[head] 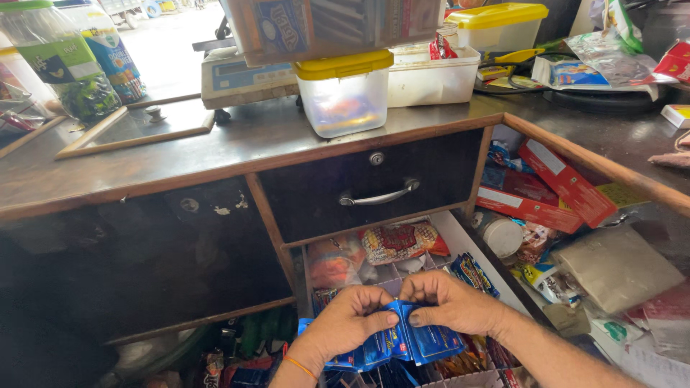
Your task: The person organizes various snacks and food items in a drawer by hand, moving packets and boxes between compartments.
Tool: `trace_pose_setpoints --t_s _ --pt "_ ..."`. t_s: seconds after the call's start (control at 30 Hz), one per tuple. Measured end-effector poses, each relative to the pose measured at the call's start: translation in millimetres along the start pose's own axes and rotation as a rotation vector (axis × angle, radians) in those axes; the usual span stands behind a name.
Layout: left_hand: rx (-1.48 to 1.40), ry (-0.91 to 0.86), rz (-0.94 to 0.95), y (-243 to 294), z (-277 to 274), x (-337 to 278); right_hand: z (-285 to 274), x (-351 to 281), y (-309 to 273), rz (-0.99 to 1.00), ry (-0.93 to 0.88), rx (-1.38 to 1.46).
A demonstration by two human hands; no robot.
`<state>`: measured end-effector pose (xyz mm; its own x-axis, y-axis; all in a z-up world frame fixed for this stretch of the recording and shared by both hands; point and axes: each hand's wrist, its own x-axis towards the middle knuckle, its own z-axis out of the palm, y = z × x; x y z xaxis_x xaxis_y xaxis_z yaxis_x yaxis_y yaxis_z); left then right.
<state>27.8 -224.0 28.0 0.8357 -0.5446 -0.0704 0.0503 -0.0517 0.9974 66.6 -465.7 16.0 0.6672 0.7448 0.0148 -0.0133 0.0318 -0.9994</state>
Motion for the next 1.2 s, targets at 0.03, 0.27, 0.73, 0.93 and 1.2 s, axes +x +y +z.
trace_pose_setpoints --t_s 0.03,0.27,0.73,0.93,1.2 --pt "-0.036 -0.011 -0.001 -1 -1 1 0 1 -1 -0.005 0.004 -0.03" --pt "0.055 -0.002 0.036 -8 -2 5 2 2 5 0.02 0.01 -0.122" --pt "0.355 0.141 0.128 -21 -1 18 -11 10 11 0.097 0.046 -0.326" --pt "0.224 0.141 0.194 -27 0 14 -6 4 22 0.011 0.098 -0.099" --pt "0.3 0.47 0.288 -28 -7 17 -45 -4 17 -0.006 0.438 -0.158"
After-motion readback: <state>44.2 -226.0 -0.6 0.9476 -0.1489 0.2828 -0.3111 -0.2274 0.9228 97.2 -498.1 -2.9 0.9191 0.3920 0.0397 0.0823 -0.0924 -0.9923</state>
